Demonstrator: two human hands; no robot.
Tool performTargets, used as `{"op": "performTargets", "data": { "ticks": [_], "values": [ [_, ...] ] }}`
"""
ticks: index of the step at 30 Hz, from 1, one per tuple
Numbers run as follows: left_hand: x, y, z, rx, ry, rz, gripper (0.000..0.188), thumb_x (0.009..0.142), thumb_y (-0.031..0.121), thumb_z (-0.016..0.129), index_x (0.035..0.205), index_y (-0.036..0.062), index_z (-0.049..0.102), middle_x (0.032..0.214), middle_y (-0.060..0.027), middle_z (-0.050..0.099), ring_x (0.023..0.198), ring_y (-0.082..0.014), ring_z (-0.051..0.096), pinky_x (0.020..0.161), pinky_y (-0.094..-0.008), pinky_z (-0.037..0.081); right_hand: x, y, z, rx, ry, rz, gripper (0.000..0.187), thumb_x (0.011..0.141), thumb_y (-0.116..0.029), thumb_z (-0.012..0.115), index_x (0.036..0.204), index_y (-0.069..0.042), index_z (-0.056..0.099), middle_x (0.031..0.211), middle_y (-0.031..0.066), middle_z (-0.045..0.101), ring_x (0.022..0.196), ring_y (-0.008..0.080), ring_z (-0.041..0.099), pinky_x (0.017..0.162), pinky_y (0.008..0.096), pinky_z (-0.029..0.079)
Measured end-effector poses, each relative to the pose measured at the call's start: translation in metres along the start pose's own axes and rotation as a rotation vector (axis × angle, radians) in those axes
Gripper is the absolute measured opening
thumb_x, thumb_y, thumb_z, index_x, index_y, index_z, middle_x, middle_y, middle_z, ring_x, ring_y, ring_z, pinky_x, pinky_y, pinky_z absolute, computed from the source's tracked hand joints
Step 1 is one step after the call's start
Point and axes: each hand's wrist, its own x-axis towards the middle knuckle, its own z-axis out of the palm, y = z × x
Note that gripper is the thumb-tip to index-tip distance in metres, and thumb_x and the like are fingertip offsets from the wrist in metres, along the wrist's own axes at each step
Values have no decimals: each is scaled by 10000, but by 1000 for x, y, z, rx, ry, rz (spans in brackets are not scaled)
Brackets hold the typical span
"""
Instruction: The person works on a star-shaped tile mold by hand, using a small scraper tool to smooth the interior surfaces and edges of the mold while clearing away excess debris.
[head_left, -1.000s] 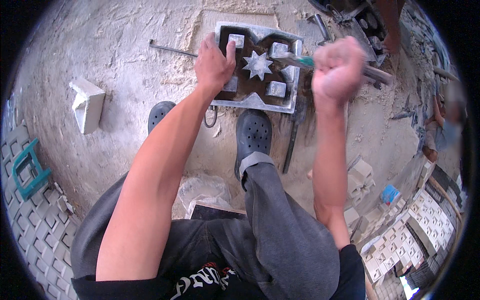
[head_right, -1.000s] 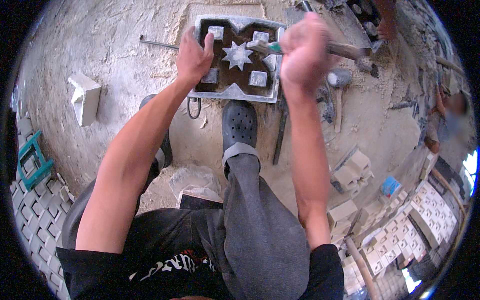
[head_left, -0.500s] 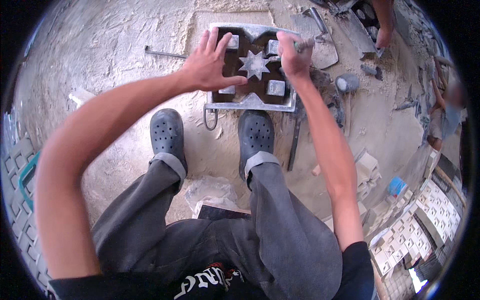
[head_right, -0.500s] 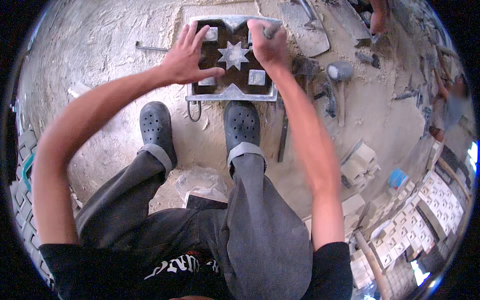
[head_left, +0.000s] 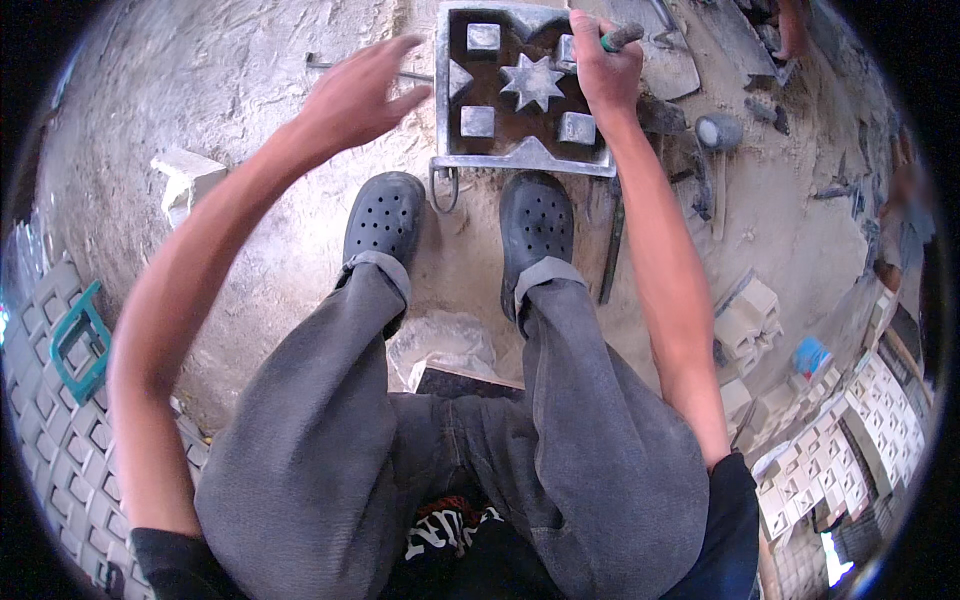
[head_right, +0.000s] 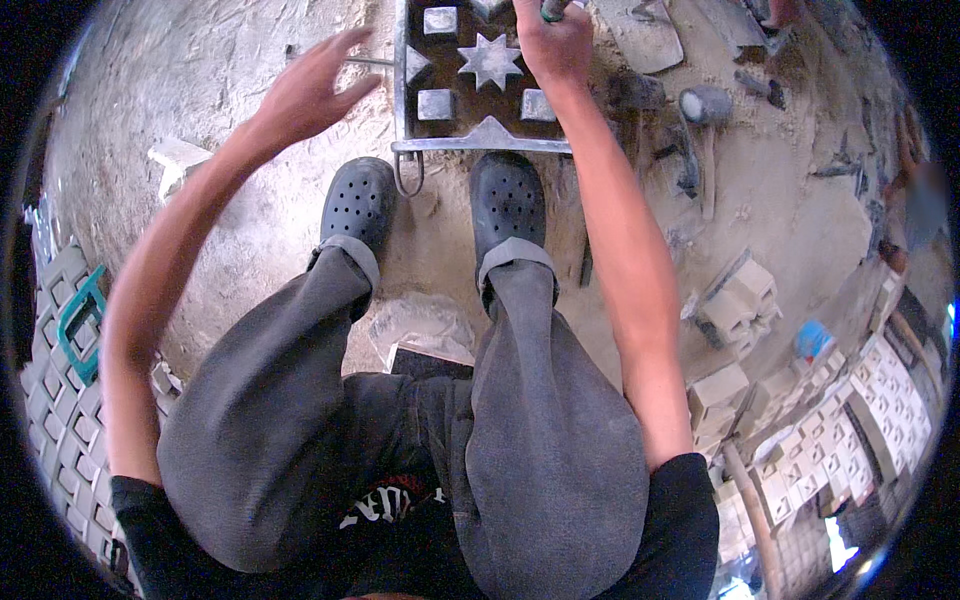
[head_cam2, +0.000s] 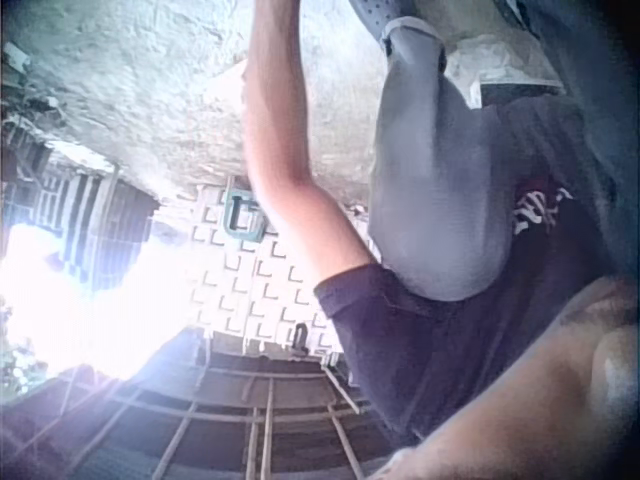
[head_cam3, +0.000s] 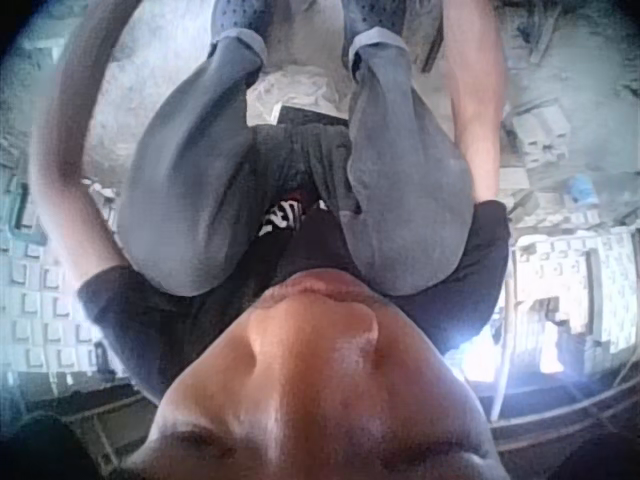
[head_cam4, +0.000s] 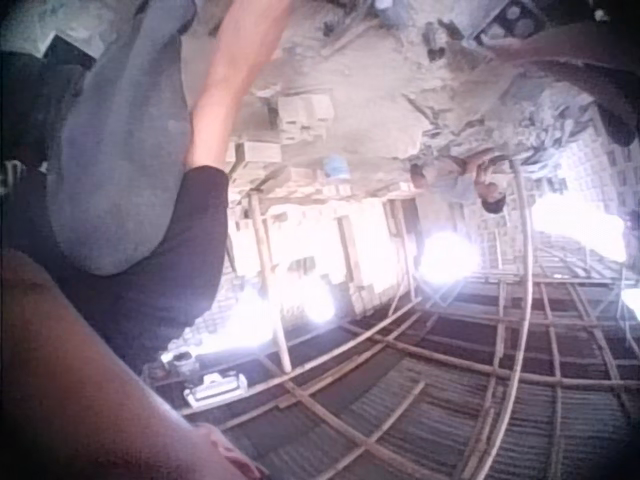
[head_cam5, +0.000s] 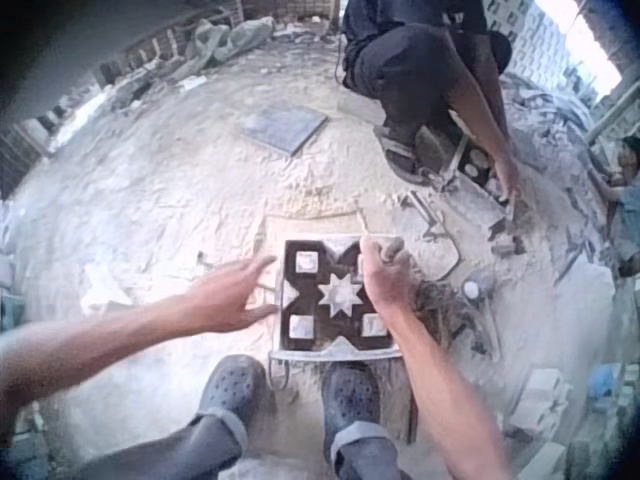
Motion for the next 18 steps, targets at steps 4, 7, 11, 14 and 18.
{"op": "performTargets", "data": {
  "ticks": [4,7,11,14,18],
  "values": [
    [-98,-60,34,-209,-13,-403,335,931,281,565,1129,14,602,1089,-207,658,1025,-326,633,876,-411,485,-18,-22,-23,16,-132,-41,265,909,-279,669,835,-24,666,777,-13,635,761,67,561,701,224,432],
    [-202,-79,79,-275,-141,-585,322,925,293,552,1003,-7,639,882,-226,680,849,-372,669,749,-447,513,-26,-23,-37,65,-229,-32,204,921,-211,662,989,-19,678,877,-10,650,840,59,566,764,217,439],
    [-280,-20,89,-353,-500,-752,314,918,287,578,971,-16,642,818,-211,670,810,-287,677,729,-387,502,-17,-26,-46,-129,-301,-28,243,934,-243,640,988,-9,677,926,-2,669,890,57,576,810,226,443],
    [-323,18,99,-424,-650,-809,316,918,289,578,968,-16,642,816,-212,669,809,-289,676,729,-388,501,-18,-22,-41,-110,-284,-29,253,935,-255,637,984,-11,680,941,2,674,904,67,587,838,228,445],
    [-372,48,109,-488,-762,-903,318,919,292,578,964,-16,642,813,-213,668,808,-293,676,728,-391,501,-28,-28,-36,-31,-169,17,260,941,-256,625,1024,-15,676,972,18,662,907,92,598,853,231,447]
  ]
}}
